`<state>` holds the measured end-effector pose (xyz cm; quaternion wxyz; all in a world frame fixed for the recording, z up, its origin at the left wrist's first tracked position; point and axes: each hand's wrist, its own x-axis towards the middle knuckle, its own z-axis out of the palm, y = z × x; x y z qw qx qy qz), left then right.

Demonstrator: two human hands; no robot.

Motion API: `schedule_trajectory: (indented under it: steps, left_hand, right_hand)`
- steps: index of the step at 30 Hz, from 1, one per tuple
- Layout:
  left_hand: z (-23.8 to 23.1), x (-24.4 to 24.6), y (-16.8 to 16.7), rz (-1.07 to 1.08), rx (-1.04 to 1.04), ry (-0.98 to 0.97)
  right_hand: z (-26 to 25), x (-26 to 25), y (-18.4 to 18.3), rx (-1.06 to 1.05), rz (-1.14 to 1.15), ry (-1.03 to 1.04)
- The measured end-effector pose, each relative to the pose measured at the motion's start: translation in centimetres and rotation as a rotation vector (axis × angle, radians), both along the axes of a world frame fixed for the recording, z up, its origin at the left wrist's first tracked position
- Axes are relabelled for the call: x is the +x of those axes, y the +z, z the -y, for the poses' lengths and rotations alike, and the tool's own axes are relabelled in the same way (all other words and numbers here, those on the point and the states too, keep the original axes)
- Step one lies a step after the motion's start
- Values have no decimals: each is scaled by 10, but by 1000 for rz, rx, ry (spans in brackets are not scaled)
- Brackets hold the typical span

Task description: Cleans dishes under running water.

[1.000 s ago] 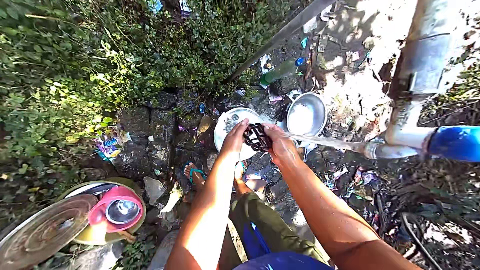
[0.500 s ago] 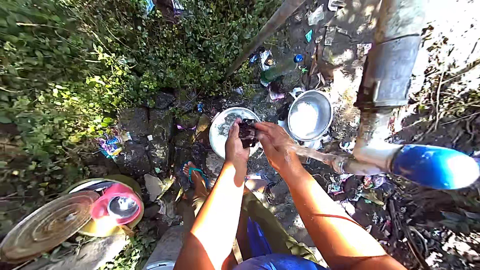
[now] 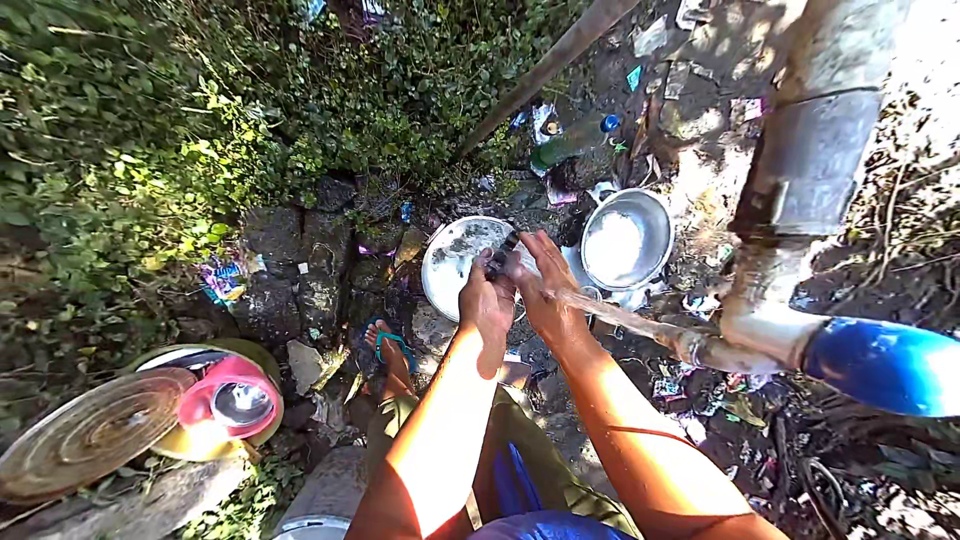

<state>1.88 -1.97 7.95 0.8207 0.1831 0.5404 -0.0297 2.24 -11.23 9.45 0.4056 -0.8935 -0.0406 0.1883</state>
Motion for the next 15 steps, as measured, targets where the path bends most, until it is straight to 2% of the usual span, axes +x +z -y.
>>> schedule_trajectory:
  steps: [3,6,9,11,15]
  left_hand:
    - [0,2,5,74,-65,-172]
    - [4,0,11,161,-9,-423]
    - [0,-2,17,128,46,-629]
    - [-10,-4,18,80,187,-846]
    - [-43,-8,16,-38,735,-1584]
  right_hand:
    - [5,1,-3,-80,-155,-32]
    - [9,6,-2,-141,-281,-125]
    - [10,3,4,-263,-314,-42]
    - [5,1,11,-325,-338,31]
    - [-5,9,25,-552,-320,257]
